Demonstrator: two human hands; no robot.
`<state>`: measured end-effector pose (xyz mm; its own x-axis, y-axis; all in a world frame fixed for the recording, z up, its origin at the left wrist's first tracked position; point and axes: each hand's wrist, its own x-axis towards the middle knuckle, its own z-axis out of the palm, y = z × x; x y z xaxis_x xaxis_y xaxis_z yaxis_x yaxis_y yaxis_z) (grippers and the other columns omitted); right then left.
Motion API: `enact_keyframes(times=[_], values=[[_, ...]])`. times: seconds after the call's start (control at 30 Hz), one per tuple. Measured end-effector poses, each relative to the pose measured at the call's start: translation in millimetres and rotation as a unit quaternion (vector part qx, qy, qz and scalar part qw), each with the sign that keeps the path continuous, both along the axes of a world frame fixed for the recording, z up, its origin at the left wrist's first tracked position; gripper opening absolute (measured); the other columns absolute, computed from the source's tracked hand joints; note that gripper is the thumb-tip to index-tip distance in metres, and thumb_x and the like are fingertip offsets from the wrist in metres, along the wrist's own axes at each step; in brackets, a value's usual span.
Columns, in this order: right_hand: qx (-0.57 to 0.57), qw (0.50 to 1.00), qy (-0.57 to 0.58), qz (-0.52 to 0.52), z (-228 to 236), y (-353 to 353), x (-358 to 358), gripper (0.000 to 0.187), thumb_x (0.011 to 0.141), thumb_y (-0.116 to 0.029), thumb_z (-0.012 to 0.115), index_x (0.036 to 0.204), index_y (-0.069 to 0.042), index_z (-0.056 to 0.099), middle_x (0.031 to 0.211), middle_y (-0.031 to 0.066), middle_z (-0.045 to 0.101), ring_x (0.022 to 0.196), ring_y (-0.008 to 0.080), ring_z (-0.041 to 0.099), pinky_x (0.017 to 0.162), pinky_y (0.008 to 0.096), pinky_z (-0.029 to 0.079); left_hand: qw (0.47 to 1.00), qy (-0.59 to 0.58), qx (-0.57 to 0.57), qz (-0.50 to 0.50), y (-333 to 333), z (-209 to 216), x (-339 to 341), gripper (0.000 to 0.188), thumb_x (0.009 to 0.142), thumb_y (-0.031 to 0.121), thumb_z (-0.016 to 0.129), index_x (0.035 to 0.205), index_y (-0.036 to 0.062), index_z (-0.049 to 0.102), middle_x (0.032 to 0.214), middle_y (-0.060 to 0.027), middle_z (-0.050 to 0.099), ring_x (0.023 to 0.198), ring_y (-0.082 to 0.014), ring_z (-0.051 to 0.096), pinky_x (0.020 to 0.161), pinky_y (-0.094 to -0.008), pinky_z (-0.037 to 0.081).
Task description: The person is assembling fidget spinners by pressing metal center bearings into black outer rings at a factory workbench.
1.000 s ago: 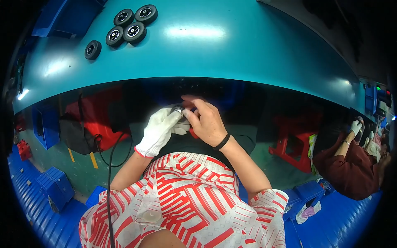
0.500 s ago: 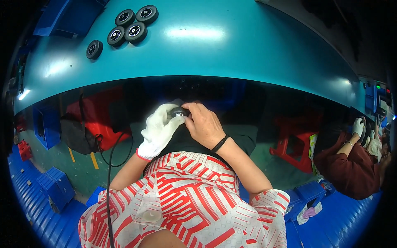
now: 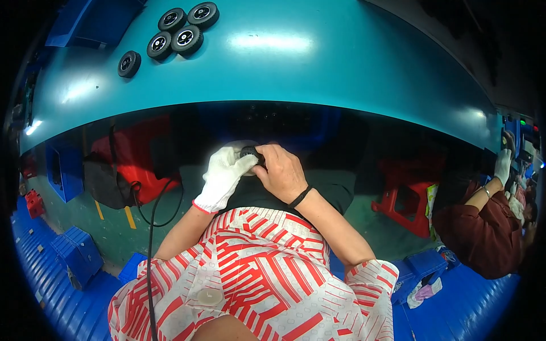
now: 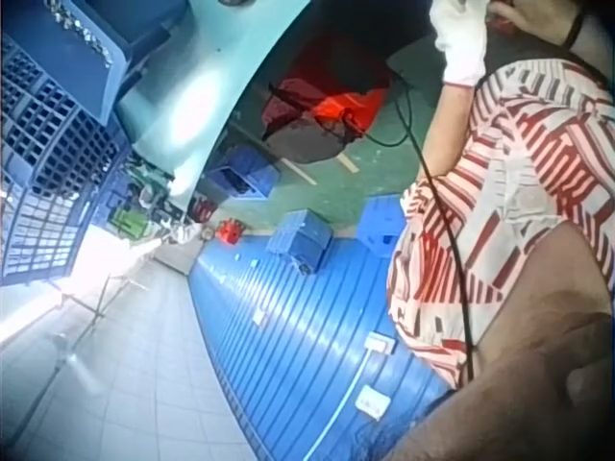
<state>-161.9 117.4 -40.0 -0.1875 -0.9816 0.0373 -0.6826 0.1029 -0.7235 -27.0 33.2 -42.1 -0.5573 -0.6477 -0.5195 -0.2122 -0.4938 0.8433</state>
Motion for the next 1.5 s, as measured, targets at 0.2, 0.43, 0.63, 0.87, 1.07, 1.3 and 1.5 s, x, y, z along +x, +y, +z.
enact_keyframes(times=[0.2, 0.43, 0.63, 0.87, 1.07, 1.3, 1.5], values=[[0.031, 0.999, 0.006, 0.02, 14.7, -10.2, -4.5, 0.04, 0.07, -0.009, 0.074, 0.105, -0.001, 0.056, 0.085, 0.0117, 0.059, 0.071, 0.0248, 0.06, 0.061, 0.0317, 0.05, 0.988, -0.072, -0.094, -0.096, -8.4, 5.5, 4.4, 0.034, 0.082, 0.01, 0.067, 0.112, -0.0052, 0.057, 0.094, -0.0133, 0.066, 0.079, -0.0156, 0.064, 0.071, -0.0253, 0.052], [-0.045, 0.996, 0.049, 0.067, 5.1, -6.6, -6.0, 0.042, 0.068, -0.01, 0.076, 0.105, 0.001, 0.057, 0.085, 0.0125, 0.058, 0.07, 0.0256, 0.06, 0.06, 0.0307, 0.05, 0.983, -0.075, -0.166, -0.034, 3.5, -0.4, 3.0, 0.041, 0.08, 0.013, 0.069, 0.116, -0.0018, 0.057, 0.09, -0.0122, 0.066, 0.077, -0.0151, 0.063, 0.07, -0.0256, 0.05], [-0.045, 0.998, 0.043, 0.02, 0.4, -3.1, -2.8, 0.041, 0.07, -0.011, 0.076, 0.105, 0.0, 0.058, 0.082, 0.0116, 0.057, 0.067, 0.0232, 0.06, 0.058, 0.0297, 0.05, 0.972, -0.147, -0.131, -0.127, -9.8, 22.4, -7.0, 0.046, 0.083, 0.009, 0.063, 0.124, -0.0053, 0.049, 0.1, -0.0128, 0.062, 0.082, -0.0157, 0.059, 0.071, -0.0257, 0.049], [0.064, 0.992, -0.078, 0.079, 10.4, -7.8, -15.6, 0.047, 0.073, -0.015, 0.074, 0.114, -0.008, 0.053, 0.085, 0.0129, 0.059, 0.072, 0.0283, 0.06, 0.062, 0.0346, 0.05, 0.989, -0.04, 0.034, -0.141, -26.3, 9.4, 4.0, 0.04, 0.083, 0.012, 0.067, 0.117, -0.0052, 0.054, 0.082, -0.0087, 0.065, 0.073, -0.0104, 0.061, 0.062, -0.0228, 0.049], [0.07, 0.994, -0.083, -0.011, 11.9, -9.2, -5.1, 0.042, 0.072, -0.016, 0.075, 0.107, -0.003, 0.056, 0.082, 0.0123, 0.061, 0.071, 0.0265, 0.061, 0.062, 0.0334, 0.05, 0.994, 0.08, 0.064, 0.03, -4.3, 5.0, -1.0, 0.043, 0.082, 0.003, 0.066, 0.12, -0.0077, 0.05, 0.093, -0.0132, 0.064, 0.083, -0.014, 0.063, 0.072, -0.0217, 0.052], [-0.06, 0.998, 0.015, 0.016, -1.4, -7.6, -3.9, 0.038, 0.068, -0.011, 0.078, 0.099, 0.002, 0.06, 0.079, 0.0111, 0.06, 0.061, 0.0194, 0.06, 0.056, 0.0282, 0.05, 0.977, -0.15, -0.117, -0.097, -9.5, 18.0, -2.6, 0.046, 0.081, 0.003, 0.066, 0.123, -0.0064, 0.049, 0.091, -0.0117, 0.065, 0.079, -0.0137, 0.063, 0.071, -0.0225, 0.051], [-0.03, 0.999, 0.001, -0.012, -1.9, -4.1, 0.1, 0.04, 0.069, -0.013, 0.077, 0.103, 0.001, 0.06, 0.077, 0.0112, 0.06, 0.062, 0.0198, 0.06, 0.057, 0.0283, 0.051, 0.999, 0.039, -0.005, -0.017, -11.6, 3.0, -2.5, 0.045, 0.08, 0.007, 0.068, 0.121, -0.0062, 0.052, 0.086, -0.0106, 0.065, 0.074, -0.0122, 0.061, 0.067, -0.023, 0.05]])
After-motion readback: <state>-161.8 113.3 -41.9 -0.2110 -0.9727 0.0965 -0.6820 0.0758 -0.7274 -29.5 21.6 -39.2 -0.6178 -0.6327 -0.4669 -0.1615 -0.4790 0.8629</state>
